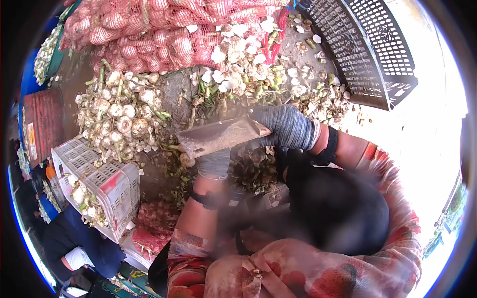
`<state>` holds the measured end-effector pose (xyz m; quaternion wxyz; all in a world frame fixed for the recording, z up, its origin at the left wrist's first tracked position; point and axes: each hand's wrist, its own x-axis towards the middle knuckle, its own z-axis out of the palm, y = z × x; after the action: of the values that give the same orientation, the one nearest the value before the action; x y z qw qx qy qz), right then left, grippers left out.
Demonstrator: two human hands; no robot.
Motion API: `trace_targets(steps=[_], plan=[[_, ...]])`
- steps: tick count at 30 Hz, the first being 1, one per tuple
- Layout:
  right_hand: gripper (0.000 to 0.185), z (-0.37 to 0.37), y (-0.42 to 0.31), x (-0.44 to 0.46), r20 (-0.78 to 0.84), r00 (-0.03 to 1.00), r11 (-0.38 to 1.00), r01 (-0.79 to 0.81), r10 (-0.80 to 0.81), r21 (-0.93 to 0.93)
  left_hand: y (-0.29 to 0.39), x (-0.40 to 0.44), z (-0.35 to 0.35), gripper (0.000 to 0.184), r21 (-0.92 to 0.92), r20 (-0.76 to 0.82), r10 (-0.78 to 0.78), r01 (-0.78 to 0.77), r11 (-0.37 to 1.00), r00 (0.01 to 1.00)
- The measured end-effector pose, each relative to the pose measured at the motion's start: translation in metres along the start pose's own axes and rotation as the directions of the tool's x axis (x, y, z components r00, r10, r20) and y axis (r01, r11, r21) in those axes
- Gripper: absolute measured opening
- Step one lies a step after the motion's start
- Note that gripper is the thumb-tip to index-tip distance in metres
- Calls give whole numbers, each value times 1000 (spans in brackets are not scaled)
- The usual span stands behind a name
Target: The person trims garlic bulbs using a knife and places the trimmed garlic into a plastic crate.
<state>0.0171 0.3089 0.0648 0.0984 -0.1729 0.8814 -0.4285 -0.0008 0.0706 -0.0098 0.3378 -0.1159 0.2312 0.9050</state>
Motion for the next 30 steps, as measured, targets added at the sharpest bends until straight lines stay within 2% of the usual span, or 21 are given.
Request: trace_targets(steps=[1, 2, 3, 5, 6, 7, 8, 9, 10, 11, 14, 15, 16, 18, 20, 21, 24, 25, 27, 29, 30], plan=[[42, -4, -1, -1, 0, 1000, 1000, -1, 1, 1, 1, -3, 2, 43, -99, 26, 18, -15, 995, 1000], [39, -8, -1, 0, 106, 990, 995, -98, 97, -2, 10, -7, 32, 38, 478, -87, 106, -52, 877, 991], [37, -11, 1, 0, 211, 959, 981, -192, 190, -13, 16, -12, 49, 33, 890, -133, 239, 9, 457, 962], [33, -6, 23, -2, 291, 882, 928, -359, 371, -94, 36, -23, 65, 29, 879, -298, 325, 125, 460, 898], [33, 7, 52, -12, 251, 869, 904, -412, 427, -111, 66, -43, 43, 31, 992, -86, 427, 37, 123, 900], [34, 11, 67, -17, 207, 844, 869, -487, 494, -89, 96, -62, 22, 33, 949, 144, 510, 28, -315, 848], [34, 17, 78, -26, 83, 872, 874, -471, 482, -124, 126, -81, 0, 36, 772, 353, 558, 104, -627, 751], [33, 10, 69, -27, 54, 836, 837, -542, 546, -73, 157, -98, 27, 42, 824, 325, 693, 168, -541, 643], [33, 7, 66, -27, 22, 854, 854, -520, 520, -7, 201, -123, 31, 55, 924, 122, 746, -350, 155, 654], [32, 6, 65, -29, -14, 867, 866, -497, 498, 58, 245, -148, 36, 68, 291, -85, 767, -720, 630, 636], [32, 11, 60, -16, -46, 899, 894, -426, 436, 140, 248, -141, 66, 65, 481, -293, 856, -708, 518, 427], [33, 11, 55, -10, -35, 914, 905, -394, 404, 159, 238, -120, 44, 63, 679, -329, 836, -505, 533, 440], [34, 12, 52, -6, -17, 907, 904, -417, 420, 95, 220, -101, -2, 56, 805, -193, 758, -341, 486, 624], [35, 14, 45, -4, 18, 912, 911, -411, 411, 30, 155, -53, -24, 40, 996, -84, 566, 94, 13, 820], [37, 12, 38, -8, 59, 914, 915, -399, 402, -58, 120, -14, -40, 42, 900, -264, 380, 367, -233, 887], [38, 15, 40, -10, 110, 891, 898, -433, 440, -84, 109, -1, -46, 45, 847, -341, 263, 416, -331, 903], [39, 18, 40, -18, 121, 888, 894, -429, 444, -129, 94, 25, -58, 51, 710, -449, 263, 519, -476, 854], [37, 23, 43, -19, 123, 883, 890, -437, 452, -132, 96, 32, -67, 51, 713, -441, 259, 511, -480, 859], [35, 32, 45, -18, 130, 901, 906, -393, 413, -158, 103, 43, -63, 57, 604, -508, 91, 429, -671, 857], [34, 31, 41, -15, 167, 912, 927, -362, 375, -103, 94, 26, -60, 47, 605, -470, 112, 412, -682, 875], [35, 30, 40, -10, 222, 898, 925, -360, 379, -123, 90, 17, -60, 39, 852, -301, 158, 340, -397, 940]])
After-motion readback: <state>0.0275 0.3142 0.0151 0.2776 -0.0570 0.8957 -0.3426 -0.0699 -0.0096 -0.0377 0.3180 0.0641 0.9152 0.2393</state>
